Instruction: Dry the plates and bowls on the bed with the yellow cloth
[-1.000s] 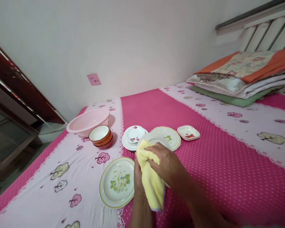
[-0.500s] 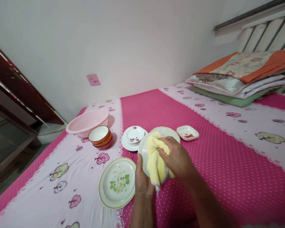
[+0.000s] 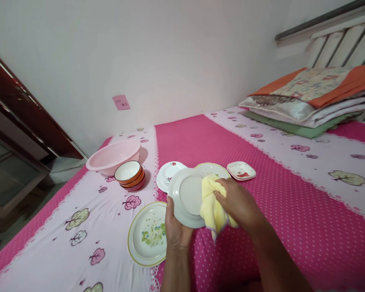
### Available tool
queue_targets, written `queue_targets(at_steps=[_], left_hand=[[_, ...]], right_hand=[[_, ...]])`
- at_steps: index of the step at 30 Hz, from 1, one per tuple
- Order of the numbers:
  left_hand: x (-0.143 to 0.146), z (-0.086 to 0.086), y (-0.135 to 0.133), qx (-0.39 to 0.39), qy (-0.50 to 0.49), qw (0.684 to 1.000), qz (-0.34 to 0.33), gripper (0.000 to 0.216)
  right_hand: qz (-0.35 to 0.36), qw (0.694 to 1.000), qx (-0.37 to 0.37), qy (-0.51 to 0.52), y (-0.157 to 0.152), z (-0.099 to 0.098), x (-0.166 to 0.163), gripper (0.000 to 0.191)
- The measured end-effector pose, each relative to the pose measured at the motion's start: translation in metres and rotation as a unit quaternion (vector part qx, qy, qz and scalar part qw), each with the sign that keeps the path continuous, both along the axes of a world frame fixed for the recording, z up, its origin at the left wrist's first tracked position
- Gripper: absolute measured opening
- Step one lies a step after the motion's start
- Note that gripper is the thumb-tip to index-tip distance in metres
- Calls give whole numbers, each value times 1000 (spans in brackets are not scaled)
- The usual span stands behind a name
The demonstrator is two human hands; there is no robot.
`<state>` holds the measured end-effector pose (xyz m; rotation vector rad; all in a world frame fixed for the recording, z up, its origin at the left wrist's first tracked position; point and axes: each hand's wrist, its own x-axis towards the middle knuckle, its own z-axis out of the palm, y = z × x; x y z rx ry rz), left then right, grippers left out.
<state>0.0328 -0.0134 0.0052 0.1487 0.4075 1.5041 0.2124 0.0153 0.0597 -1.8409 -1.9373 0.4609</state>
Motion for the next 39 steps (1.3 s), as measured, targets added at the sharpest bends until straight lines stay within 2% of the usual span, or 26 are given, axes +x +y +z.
queue_targets(at_steps=[7,12,16,20,28,31,36,39], left_hand=[[-26,2,1,5,-16,997,80,47],[-39,1,0,14,-23,995,101,47],[-44,0,2,10,-20,991,131,47],[-50,3,3,13,-44,988,146,47],[-52,26,-2,-51,-24,978,200,46],[-47,29,-2,-63,-21,979,193,46],[-39,34,-3,-83,-51,981,171,45],[-37,34,-3,-81,-60,980,169,45]], right_hand=[[67,997,-32,-12,-5,-3,-3,33],[131,991,-19,32,-10,0,-10,38],[150,987,-47,37,-12,3,-12,44],[157,985,-75,19,-15,3,-13,39],[215,974,-67,37,-14,-24,-32,42],[223,971,-67,54,-15,-23,-36,46],[191,976,-39,99,-15,-7,-35,28],[168,980,-13,106,-13,-6,-33,26]])
